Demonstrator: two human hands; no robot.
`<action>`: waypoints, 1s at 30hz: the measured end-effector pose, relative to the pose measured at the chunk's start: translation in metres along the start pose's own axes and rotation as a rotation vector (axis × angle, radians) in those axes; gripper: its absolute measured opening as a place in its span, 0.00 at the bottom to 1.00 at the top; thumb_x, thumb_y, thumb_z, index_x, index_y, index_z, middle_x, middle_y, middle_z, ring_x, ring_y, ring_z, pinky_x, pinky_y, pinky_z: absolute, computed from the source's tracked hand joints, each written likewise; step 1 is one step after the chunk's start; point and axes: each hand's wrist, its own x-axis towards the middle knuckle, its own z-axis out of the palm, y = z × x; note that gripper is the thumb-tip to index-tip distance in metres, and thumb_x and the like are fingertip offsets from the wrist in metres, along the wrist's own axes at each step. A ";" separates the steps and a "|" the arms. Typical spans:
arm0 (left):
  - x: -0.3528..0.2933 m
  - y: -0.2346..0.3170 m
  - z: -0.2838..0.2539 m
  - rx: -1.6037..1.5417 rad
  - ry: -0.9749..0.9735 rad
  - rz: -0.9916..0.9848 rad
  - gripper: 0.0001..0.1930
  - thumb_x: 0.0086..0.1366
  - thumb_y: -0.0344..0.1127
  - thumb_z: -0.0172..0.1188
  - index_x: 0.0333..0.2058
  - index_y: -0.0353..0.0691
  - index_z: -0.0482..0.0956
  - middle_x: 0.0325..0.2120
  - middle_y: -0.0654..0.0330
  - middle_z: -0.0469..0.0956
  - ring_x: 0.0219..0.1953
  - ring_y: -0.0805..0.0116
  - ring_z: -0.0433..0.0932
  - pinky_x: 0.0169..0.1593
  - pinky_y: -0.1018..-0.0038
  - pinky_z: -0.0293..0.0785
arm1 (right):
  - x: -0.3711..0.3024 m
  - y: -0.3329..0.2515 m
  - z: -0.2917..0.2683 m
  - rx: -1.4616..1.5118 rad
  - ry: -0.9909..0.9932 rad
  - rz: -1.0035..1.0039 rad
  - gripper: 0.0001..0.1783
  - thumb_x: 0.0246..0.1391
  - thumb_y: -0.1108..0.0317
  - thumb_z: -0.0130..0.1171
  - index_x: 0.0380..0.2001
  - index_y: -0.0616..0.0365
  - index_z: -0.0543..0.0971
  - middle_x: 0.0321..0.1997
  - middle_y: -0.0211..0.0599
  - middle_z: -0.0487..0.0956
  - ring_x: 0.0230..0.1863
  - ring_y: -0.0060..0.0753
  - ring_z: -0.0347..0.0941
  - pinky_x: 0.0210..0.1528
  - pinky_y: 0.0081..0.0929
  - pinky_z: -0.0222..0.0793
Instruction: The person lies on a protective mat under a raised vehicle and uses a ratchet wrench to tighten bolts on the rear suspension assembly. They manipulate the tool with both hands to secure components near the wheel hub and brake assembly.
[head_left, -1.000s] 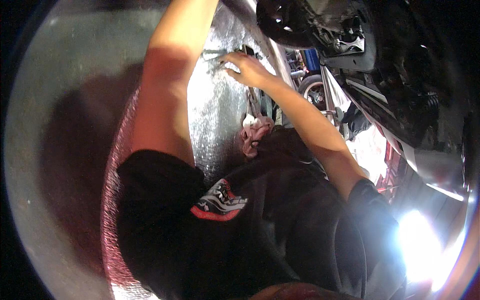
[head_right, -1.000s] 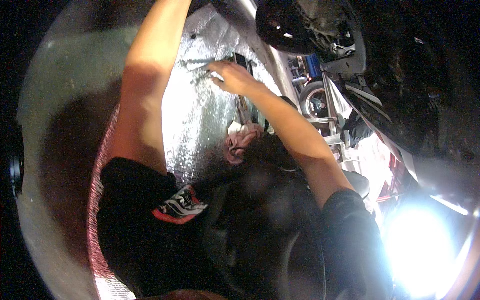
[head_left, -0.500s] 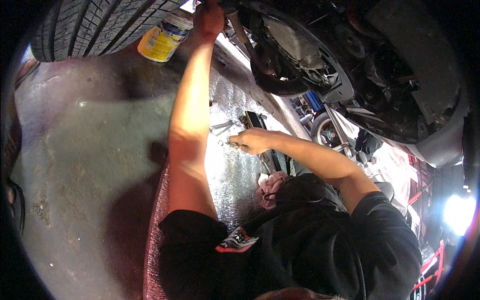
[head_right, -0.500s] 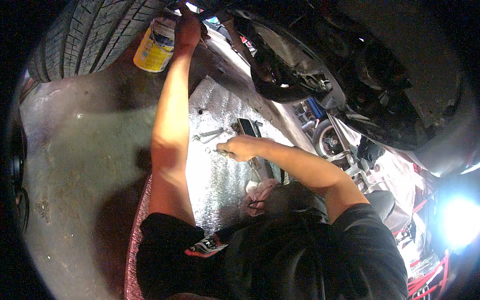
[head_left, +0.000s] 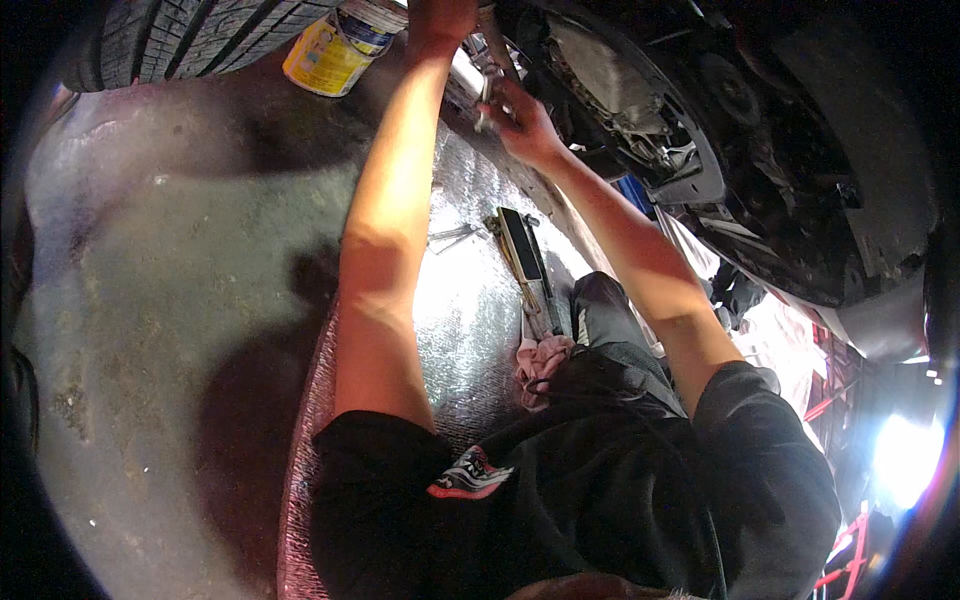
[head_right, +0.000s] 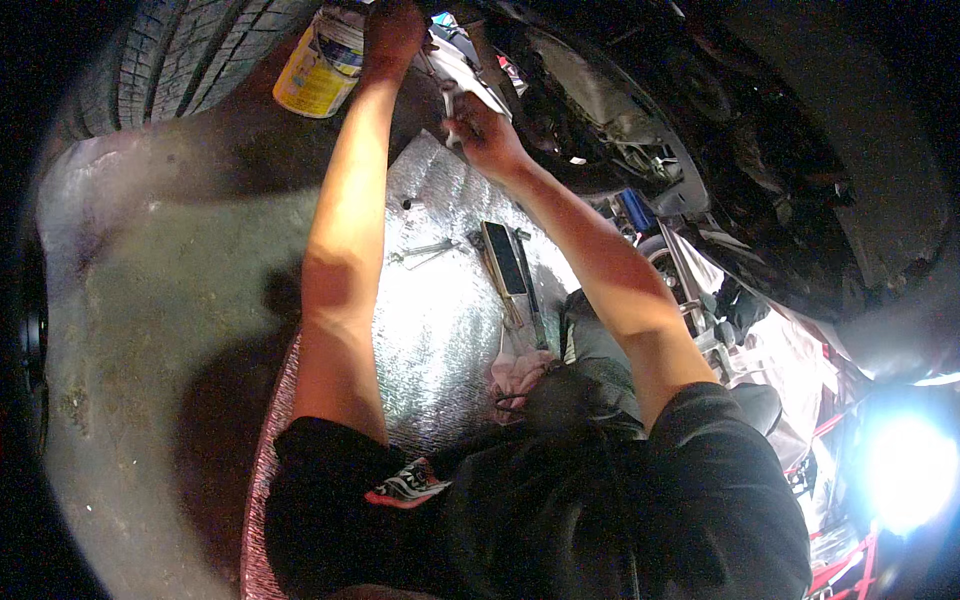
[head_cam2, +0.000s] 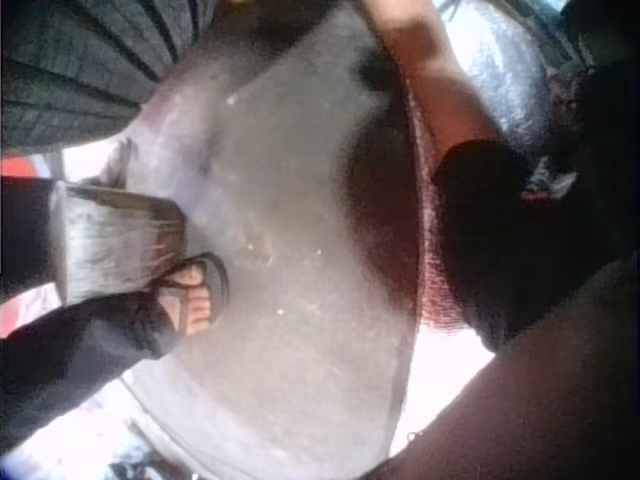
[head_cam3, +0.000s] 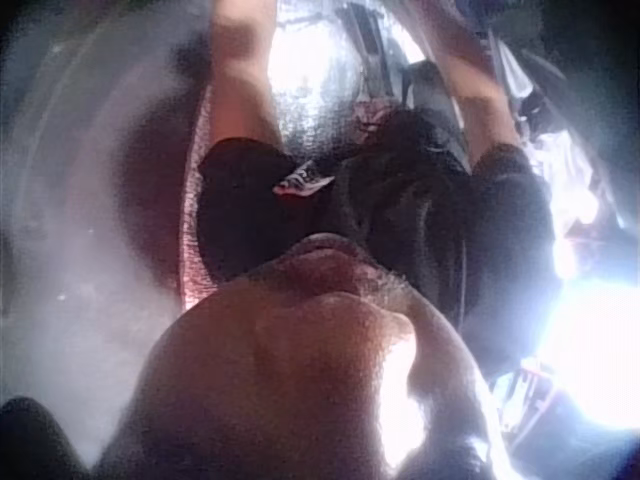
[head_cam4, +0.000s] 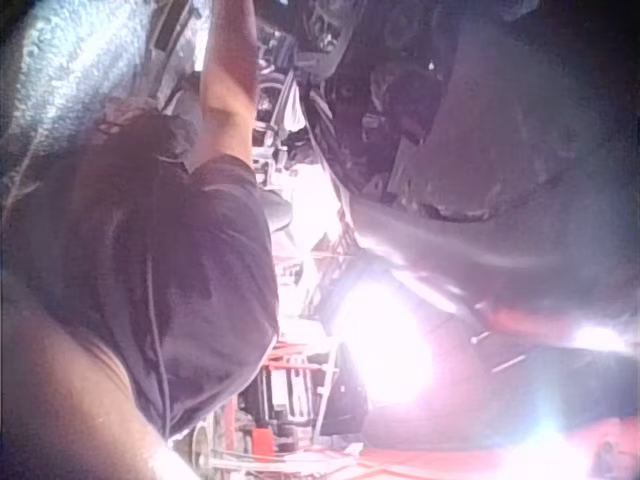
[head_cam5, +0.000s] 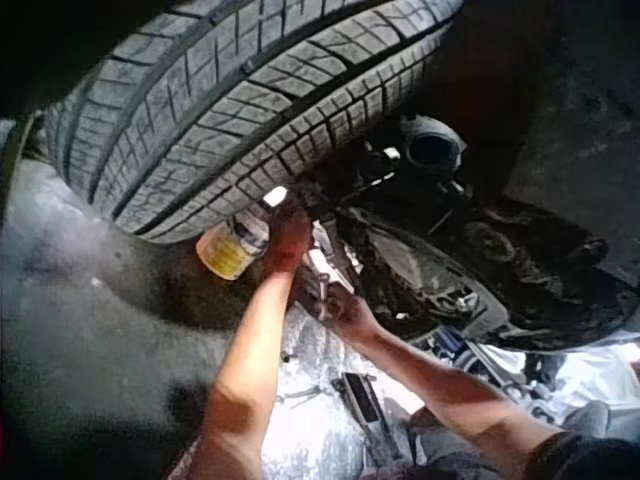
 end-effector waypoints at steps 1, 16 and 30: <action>-0.002 0.000 -0.002 0.047 0.058 0.009 0.25 0.55 0.27 0.51 0.53 0.20 0.65 0.44 0.36 0.73 0.45 0.40 0.74 0.52 0.56 0.70 | 0.011 -0.008 0.003 -0.035 0.015 0.063 0.13 0.59 0.69 0.54 0.46 0.59 0.71 0.41 0.45 0.80 0.42 0.40 0.78 0.43 0.34 0.71; 0.043 0.062 -0.087 -0.559 -0.320 -0.752 0.22 0.68 0.40 0.36 0.52 0.33 0.70 0.46 0.36 0.74 0.49 0.39 0.73 0.54 0.52 0.68 | 0.057 0.035 -0.003 -0.024 0.084 -0.253 0.09 0.58 0.70 0.57 0.41 0.57 0.79 0.39 0.43 0.81 0.42 0.41 0.78 0.47 0.34 0.70; 0.008 0.023 -0.008 -0.075 0.163 -0.114 0.13 0.59 0.30 0.49 0.41 0.29 0.74 0.33 0.40 0.77 0.38 0.45 0.78 0.44 0.57 0.74 | 0.071 0.024 0.006 -0.127 0.130 -0.169 0.11 0.57 0.68 0.57 0.42 0.59 0.79 0.40 0.44 0.82 0.40 0.41 0.79 0.46 0.33 0.71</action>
